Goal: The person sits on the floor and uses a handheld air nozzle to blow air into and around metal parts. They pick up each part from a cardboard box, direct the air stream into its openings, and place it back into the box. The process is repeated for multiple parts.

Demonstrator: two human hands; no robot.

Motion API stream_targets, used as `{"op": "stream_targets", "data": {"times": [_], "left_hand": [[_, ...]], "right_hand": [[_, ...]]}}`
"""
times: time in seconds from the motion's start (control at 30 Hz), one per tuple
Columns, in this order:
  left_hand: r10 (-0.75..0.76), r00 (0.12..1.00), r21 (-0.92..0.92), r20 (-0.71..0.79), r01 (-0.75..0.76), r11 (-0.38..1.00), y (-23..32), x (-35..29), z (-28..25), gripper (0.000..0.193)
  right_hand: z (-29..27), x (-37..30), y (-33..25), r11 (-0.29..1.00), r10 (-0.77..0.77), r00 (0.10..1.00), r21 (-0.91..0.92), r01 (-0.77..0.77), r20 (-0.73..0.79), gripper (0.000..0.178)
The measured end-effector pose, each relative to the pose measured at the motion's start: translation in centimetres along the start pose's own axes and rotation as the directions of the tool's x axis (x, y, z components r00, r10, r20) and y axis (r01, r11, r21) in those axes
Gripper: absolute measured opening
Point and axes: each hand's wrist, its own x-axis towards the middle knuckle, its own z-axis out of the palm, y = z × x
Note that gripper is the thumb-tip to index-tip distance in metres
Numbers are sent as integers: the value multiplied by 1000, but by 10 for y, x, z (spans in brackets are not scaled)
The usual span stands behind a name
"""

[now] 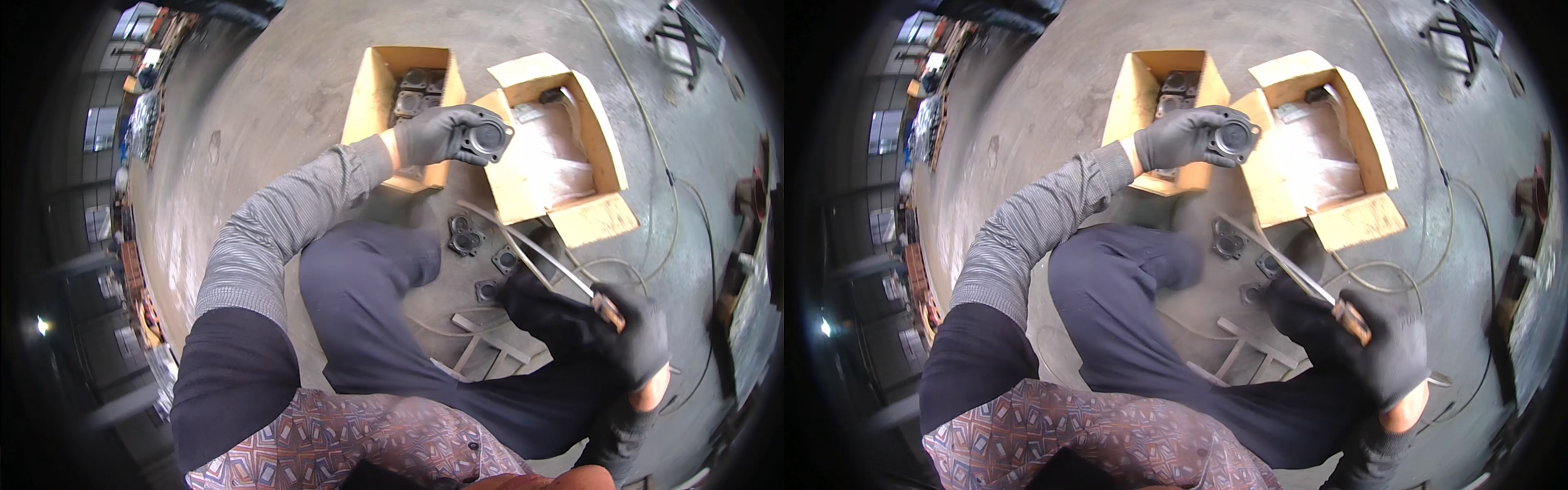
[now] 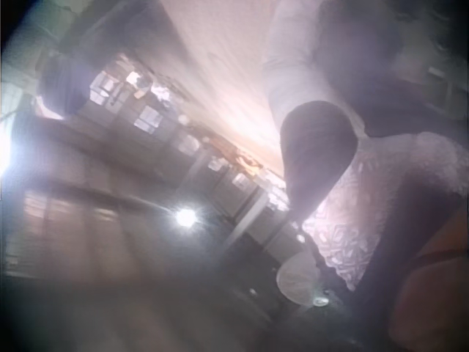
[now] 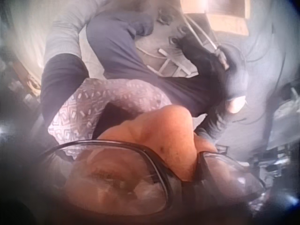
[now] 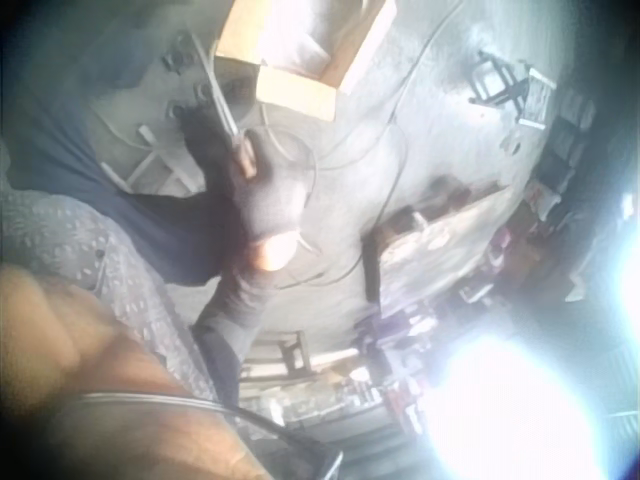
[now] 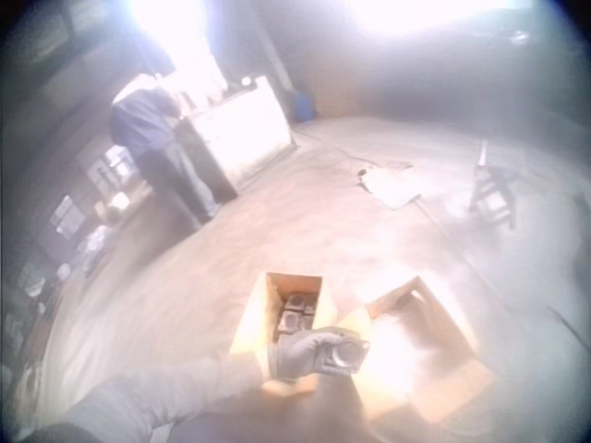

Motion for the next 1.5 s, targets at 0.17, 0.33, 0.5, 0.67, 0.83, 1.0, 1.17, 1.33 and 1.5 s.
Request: {"op": "stream_targets", "data": {"times": [0.17, 0.33, 0.5, 0.67, 0.83, 1.0, 1.17, 1.33, 1.5], "left_hand": [[71, 988, 322, -139, -22, 947, -16, -44, -10, 38], [207, 951, 356, -230, -116, 927, -57, -91, -36, 37], [202, 969, -60, -142, -212, 975, -94, -112, -50, 41], [246, 936, -109, -252, -280, 954, -88, -122, -50, 48], [537, 606, 454, -587, -303, 838, -28, -148, -120, 35], [531, 540, 739, -653, 301, 603, -17, -110, -177, 30], [286, 808, 781, -515, 305, 545, -40, -57, -205, 37], [-86, 815, 818, -573, 563, -122, -67, -33, -232, 38], [-277, 863, 727, -422, 139, -672, -83, -21, -265, 32]], "right_hand": [[1, 9, -11, 979, 191, 974, 99, -180, -123, 26], [-1, 22, -27, 960, 236, 965, 125, -249, 115, 30], [-3, 41, -37, 930, 249, 928, 198, -309, 276, 39], [-2, 48, -28, 850, 422, 901, 304, -431, 97, 31], [3, 50, -13, 880, 377, 925, 329, -342, -48, 33], [6, 56, -7, 899, 352, 936, 281, -335, -14, 35], [6, 57, -5, 877, 398, 917, 293, -382, 4, 35], [5, 55, 2, 872, 416, 909, 276, -405, 20, 34], [3, 57, 4, 874, 409, 912, 267, -406, 47, 33]]}}
